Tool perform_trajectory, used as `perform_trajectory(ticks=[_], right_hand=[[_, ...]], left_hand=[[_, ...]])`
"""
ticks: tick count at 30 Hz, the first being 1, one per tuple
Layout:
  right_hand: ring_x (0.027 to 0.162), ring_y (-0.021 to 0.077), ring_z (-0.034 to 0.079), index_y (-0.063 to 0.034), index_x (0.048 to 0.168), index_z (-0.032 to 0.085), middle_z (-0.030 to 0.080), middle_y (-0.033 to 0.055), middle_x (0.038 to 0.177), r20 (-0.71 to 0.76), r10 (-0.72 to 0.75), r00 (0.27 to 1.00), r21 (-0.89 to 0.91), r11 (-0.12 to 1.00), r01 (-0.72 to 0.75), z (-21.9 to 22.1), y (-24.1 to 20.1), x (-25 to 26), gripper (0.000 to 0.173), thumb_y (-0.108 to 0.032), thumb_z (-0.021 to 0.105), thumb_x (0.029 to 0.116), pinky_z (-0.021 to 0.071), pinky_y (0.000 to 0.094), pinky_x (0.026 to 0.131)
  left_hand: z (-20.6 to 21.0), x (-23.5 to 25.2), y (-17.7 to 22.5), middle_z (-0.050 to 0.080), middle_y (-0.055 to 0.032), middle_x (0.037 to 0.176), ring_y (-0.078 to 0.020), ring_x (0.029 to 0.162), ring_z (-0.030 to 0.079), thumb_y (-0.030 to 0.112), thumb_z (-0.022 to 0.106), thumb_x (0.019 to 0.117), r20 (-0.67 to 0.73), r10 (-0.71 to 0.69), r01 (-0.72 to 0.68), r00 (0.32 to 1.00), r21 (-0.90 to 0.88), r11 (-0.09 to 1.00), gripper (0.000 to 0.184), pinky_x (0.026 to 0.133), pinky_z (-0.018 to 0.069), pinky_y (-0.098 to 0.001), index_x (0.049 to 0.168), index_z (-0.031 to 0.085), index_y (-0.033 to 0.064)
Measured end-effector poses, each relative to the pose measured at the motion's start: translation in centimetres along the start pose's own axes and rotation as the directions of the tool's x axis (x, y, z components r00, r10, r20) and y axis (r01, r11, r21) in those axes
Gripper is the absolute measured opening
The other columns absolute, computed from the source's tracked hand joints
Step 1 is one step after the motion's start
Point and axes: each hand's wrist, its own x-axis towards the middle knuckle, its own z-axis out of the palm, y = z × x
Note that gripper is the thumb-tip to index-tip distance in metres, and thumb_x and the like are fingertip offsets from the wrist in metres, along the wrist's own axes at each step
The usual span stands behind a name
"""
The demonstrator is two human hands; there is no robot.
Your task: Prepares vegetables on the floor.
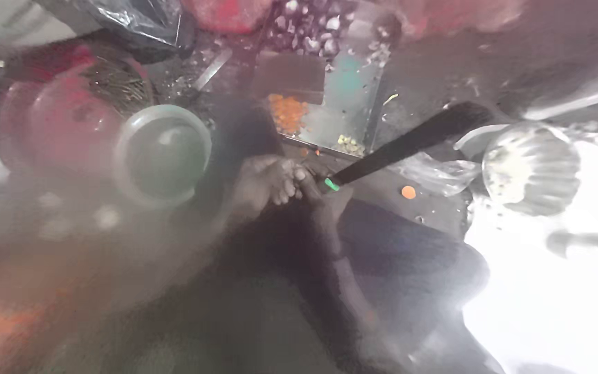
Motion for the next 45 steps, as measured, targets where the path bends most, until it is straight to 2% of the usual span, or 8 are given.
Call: perform_trajectory(ticks=[4, 15, 22, 26, 34, 38, 41, 45], right_hand=[[0.047, 0.0121, 0.058, -0.0016, 0.101, 0.070, 0.063, 0.0048, 0.064, -0.206, 0.045, 0.978, 0.133, 0.991, -0.018, 0.5, -0.7, 0.5, 0.025, -0.025, 0.076, 0.0946, 0.0545, 0.0303, 0.044], [0.051, 0.0065, 0.056, -0.0026, 0.106, 0.074, 0.070, 0.0043, 0.076, 0.019, 0.315, 0.949, -0.113, 0.944, -0.311, -2.9, -2.6, 2.9, 0.016, -0.015, 0.071, 0.0980, 0.0501, 0.0211, 0.046], [0.054, 0.0033, 0.057, -0.0075, 0.105, 0.078, 0.072, -0.0006, 0.076, 0.089, 0.327, 0.941, -0.326, 0.902, -0.282, -2.0, -3.3, 2.7, 0.014, -0.012, 0.077, 0.0920, 0.0500, 0.0204, 0.051], [0.061, 0.0066, 0.063, -0.0107, 0.105, 0.079, 0.074, -0.0004, 0.079, 0.224, 0.332, 0.916, -0.432, 0.877, -0.212, -3.0, -3.8, 2.8, 0.014, -0.018, 0.078, 0.0925, 0.0545, 0.0248, 0.056], [0.074, 0.0184, 0.070, -0.0081, 0.103, 0.077, 0.074, 0.0078, 0.085, 0.194, 0.337, 0.921, -0.767, 0.638, -0.072, -2.6, -4.1, 2.8, 0.021, -0.026, 0.078, 0.0916, 0.0593, 0.0450, 0.071], [0.067, 0.0168, 0.066, -0.0064, 0.100, 0.075, 0.070, 0.0063, 0.077, 0.142, 0.234, 0.962, -0.770, 0.637, -0.041, -2.3, -3.9, 2.4, 0.021, -0.027, 0.075, 0.0941, 0.0563, 0.0417, 0.063], [0.070, 0.0162, 0.067, -0.0064, 0.106, 0.076, 0.072, 0.0063, 0.080, 0.066, 0.128, 0.990, -0.732, 0.681, -0.040, -2.9, -3.4, 2.5, 0.025, -0.029, 0.073, 0.0955, 0.0579, 0.0432, 0.066], [0.054, 0.0104, 0.056, -0.0070, 0.086, 0.072, 0.062, 0.0008, 0.063, -0.051, 0.123, 0.991, -0.741, 0.660, -0.121, -2.9, -3.8, 2.4, 0.028, -0.033, 0.075, 0.0934, 0.0499, 0.0356, 0.053]], left_hand=[[2.3, 0.0, -1.7, 0.066, -0.0006, 0.071, -0.0053, 0.059, 0.062, 0.020, 0.042, 0.1106, -0.061, -0.130, 0.106, 0.990, -0.301, 0.948, 0.033, 0.057, 0.0537, -0.0189, 0.098, 0.068, 0.0033], [0.3, 1.0, -1.9, 0.049, 0.0055, 0.064, -0.0023, 0.049, 0.039, 0.018, 0.039, 0.1101, -0.033, -0.136, 0.134, 0.990, -0.051, 0.990, 0.036, 0.046, 0.0336, -0.0165, 0.126, 0.068, 0.0067], [0.5, 0.6, -0.8, 0.063, -0.0030, 0.082, -0.0100, 0.063, 0.057, 0.010, 0.047, 0.0994, 0.093, 0.046, -0.078, 0.995, 0.375, 0.924, 0.066, 0.056, 0.0495, -0.0244, 0.161, 0.027, 0.0183], [-0.2, 1.1, 0.5, 0.070, -0.0043, 0.091, -0.0126, 0.063, 0.063, 0.006, 0.049, 0.1046, 0.149, -0.078, -0.029, 0.986, 0.607, 0.794, 0.078, 0.057, 0.0557, -0.0298, 0.167, 0.005, 0.0241], [-0.7, 1.5, 1.6, 0.070, -0.0052, 0.090, -0.0109, 0.062, 0.062, 0.006, 0.052, 0.1061, 0.169, -0.199, 0.034, 0.965, 0.676, 0.736, 0.075, 0.059, 0.0557, -0.0283, 0.166, 0.008, 0.0189], [-0.8, 1.4, 1.7, 0.074, -0.0033, 0.100, -0.0099, 0.068, 0.068, 0.005, 0.064, 0.0993, 0.125, -0.165, 0.048, 0.978, 0.637, 0.769, 0.081, 0.062, 0.0592, -0.0268, 0.165, 0.019, 0.0211], [-1.4, 1.0, 1.3, 0.076, -0.0003, 0.093, -0.0082, 0.067, 0.070, 0.009, 0.069, 0.0981, 0.011, 0.013, -0.017, 1.000, 0.651, 0.759, 0.037, 0.058, 0.0600, -0.0260, 0.135, 0.064, 0.0134], [-1.7, 0.9, 0.9, 0.076, 0.0049, 0.087, -0.0043, 0.066, 0.070, 0.018, 0.071, 0.0981, -0.016, 0.149, -0.097, 0.989, 0.692, 0.715, 0.010, 0.059, 0.0617, -0.0239, 0.105, 0.077, 0.0130]])
